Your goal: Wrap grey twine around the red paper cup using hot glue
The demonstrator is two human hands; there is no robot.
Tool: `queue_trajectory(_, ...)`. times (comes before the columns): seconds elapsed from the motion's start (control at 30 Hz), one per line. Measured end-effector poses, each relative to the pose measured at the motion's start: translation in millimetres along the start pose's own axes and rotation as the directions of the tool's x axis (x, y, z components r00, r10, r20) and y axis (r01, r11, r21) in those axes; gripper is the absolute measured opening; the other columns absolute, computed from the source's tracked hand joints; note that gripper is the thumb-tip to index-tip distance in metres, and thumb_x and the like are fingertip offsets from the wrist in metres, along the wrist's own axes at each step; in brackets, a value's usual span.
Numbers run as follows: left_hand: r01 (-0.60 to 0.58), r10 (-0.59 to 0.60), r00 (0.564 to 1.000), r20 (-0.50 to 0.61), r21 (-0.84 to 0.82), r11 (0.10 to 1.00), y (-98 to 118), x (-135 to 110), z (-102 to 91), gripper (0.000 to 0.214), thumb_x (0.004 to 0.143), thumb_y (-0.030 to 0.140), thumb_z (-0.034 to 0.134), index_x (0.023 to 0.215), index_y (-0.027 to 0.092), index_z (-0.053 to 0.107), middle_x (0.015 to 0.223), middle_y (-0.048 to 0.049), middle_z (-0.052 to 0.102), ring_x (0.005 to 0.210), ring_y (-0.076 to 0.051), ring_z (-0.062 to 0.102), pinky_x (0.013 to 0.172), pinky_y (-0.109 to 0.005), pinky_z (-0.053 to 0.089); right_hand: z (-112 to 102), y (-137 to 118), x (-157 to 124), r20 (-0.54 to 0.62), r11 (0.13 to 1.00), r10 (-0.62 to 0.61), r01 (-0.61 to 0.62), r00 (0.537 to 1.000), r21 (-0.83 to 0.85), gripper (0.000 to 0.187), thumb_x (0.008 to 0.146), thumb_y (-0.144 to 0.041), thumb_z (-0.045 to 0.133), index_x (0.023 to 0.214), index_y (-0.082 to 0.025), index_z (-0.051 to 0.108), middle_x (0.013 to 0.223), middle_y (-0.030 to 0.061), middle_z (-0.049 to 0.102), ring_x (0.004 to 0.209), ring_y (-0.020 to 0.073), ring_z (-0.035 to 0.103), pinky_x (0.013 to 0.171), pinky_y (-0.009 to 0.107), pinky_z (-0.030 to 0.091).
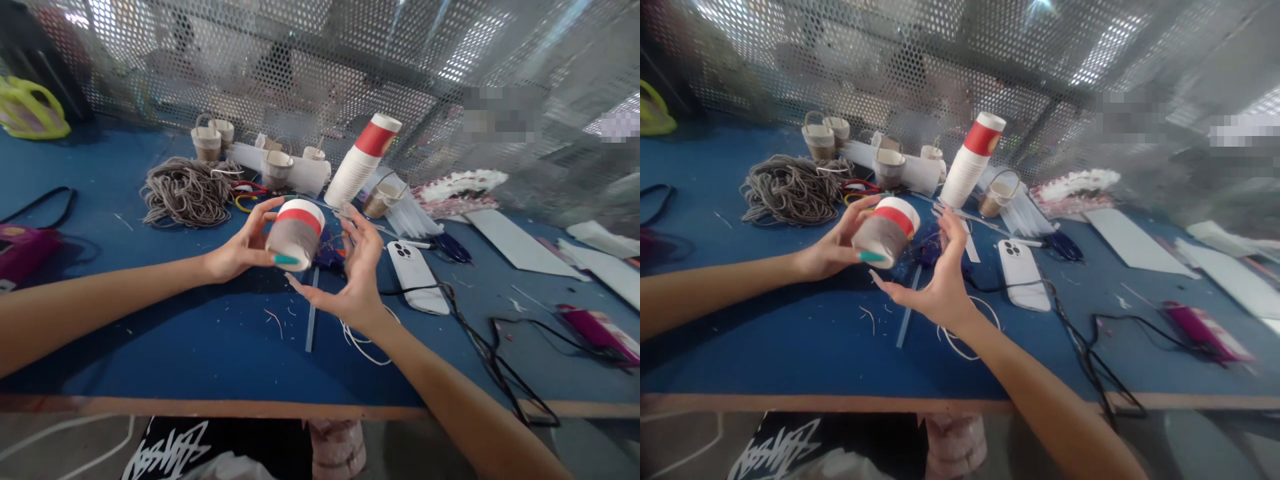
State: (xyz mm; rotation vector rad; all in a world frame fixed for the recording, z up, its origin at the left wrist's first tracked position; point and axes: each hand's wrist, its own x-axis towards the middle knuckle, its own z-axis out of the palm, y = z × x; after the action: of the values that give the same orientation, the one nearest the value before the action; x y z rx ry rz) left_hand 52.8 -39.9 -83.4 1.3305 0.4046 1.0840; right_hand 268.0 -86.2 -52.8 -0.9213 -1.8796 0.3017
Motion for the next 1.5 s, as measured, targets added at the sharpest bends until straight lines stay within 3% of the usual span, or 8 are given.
queue_trajectory(0.23, -0.274, 0.212, 0.952, 0.219, 0.311, 0.910, -2.3, -5.8, 0.0, 0.089, 0.076, 0.026, 0.081, 0.148, 0.041, 0.031, 0.158, -0.0065, 0.033, 0.144, -0.036, 0.042, 0.112, -0.054, 0.050, -5.6, 5.3, 2.0, 0.247, 0.992, -0.013, -0.019, 0.969, 0.127, 0.105, 0.071, -0.036, 0.081, 0.154, -0.031, 0.016, 0.163, 0.0136, 0.032, 0.151, 0.0344, 0.035, 0.121, 0.059, 0.037)
queue_trajectory(0.4, -0.432, 0.378, 0.898, 0.224, 0.610, 0.664, -8.4, -3.8, -1.7, 0.096, 0.075, 0.025, 0.079, 0.154, 0.036, 0.025, 0.157, -0.0113, 0.028, 0.152, -0.039, 0.025, 0.125, -0.062, 0.028, -8.4, 10.5, 1.7, 0.194, 0.994, -0.106, 0.095, 0.975, 0.062, 0.099, 0.074, -0.029, 0.081, 0.155, -0.030, 0.024, 0.163, 0.0116, 0.036, 0.150, 0.0340, 0.038, 0.122, 0.056, 0.038)
queue_trajectory(0.57, -0.453, 0.455, 0.860, 0.231, 0.754, 0.475, -6.6, -6.1, 4.0, 0.100, 0.071, 0.020, 0.080, 0.155, 0.032, 0.026, 0.149, -0.0143, 0.036, 0.145, -0.037, 0.036, 0.119, -0.057, 0.040, -7.4, 3.2, -1.6, 0.252, 0.985, -0.129, 0.153, 0.959, -0.077, 0.104, 0.082, -0.020, 0.073, 0.161, -0.032, 0.006, 0.169, 0.0107, 0.024, 0.153, 0.0326, 0.034, 0.122, 0.056, 0.039)
queue_trajectory(0.77, -0.350, 0.381, 0.920, 0.088, 0.618, 0.704, -2.4, -8.8, 7.5, 0.081, 0.070, 0.016, 0.081, 0.138, 0.030, 0.039, 0.141, -0.0124, 0.044, 0.134, -0.031, 0.051, 0.105, -0.045, 0.056, -6.1, 9.2, 0.7, 0.281, 0.989, -0.124, 0.142, 0.952, -0.043, 0.109, 0.080, -0.020, 0.073, 0.161, -0.031, 0.002, 0.171, 0.0100, 0.015, 0.157, 0.0335, 0.023, 0.127, 0.058, 0.029)
queue_trajectory(0.93, -0.404, 0.381, 0.913, 0.148, 0.468, 0.786, -5.1, -3.8, 6.9, 0.077, 0.073, 0.020, 0.081, 0.133, 0.029, 0.033, 0.142, -0.0123, 0.045, 0.132, -0.030, 0.056, 0.109, -0.049, 0.052, -9.5, 11.6, 3.3, 0.308, 0.994, -0.112, 0.111, 0.945, 0.022, 0.099, 0.079, -0.025, 0.074, 0.159, -0.025, 0.015, 0.168, 0.0132, 0.027, 0.153, 0.0334, 0.032, 0.124, 0.055, 0.036)
queue_trajectory(1.23, -0.449, 0.599, 0.777, 0.195, 0.838, 0.310, -11.6, -7.7, 6.1, 0.096, 0.070, 0.019, 0.080, 0.151, 0.026, 0.028, 0.150, -0.0167, 0.035, 0.144, -0.040, 0.036, 0.121, -0.063, 0.034, -5.5, -1.1, -0.5, 0.270, 0.947, -0.203, 0.259, 0.941, -0.192, 0.105, 0.082, -0.016, 0.067, 0.162, -0.033, 0.002, 0.170, 0.0079, 0.024, 0.153, 0.0363, 0.032, 0.118, 0.060, 0.044)
queue_trajectory(1.37, -0.404, 0.565, 0.816, 0.125, 0.822, 0.402, -12.2, -5.9, 3.9, 0.093, 0.070, 0.019, 0.081, 0.150, 0.022, 0.034, 0.142, -0.0173, 0.042, 0.137, -0.038, 0.045, 0.114, -0.056, 0.046, -4.7, -1.1, -0.5, 0.271, 0.947, -0.198, 0.255, 0.942, -0.195, 0.108, 0.082, -0.015, 0.067, 0.162, -0.036, -0.002, 0.171, 0.0062, 0.021, 0.153, 0.0374, 0.031, 0.117, 0.062, 0.044)
queue_trajectory(1.5, -0.309, 0.395, 0.918, -0.025, 0.579, 0.755, -8.1, -2.3, 3.7, 0.091, 0.066, 0.023, 0.085, 0.144, 0.029, 0.039, 0.146, -0.0140, 0.041, 0.126, -0.033, 0.059, 0.099, -0.048, 0.059, -5.5, 3.3, 0.2, 0.295, 0.984, -0.112, 0.148, 0.949, -0.100, 0.105, 0.083, -0.021, 0.069, 0.163, -0.032, 0.002, 0.172, 0.0072, 0.015, 0.154, 0.0362, 0.029, 0.120, 0.060, 0.041)
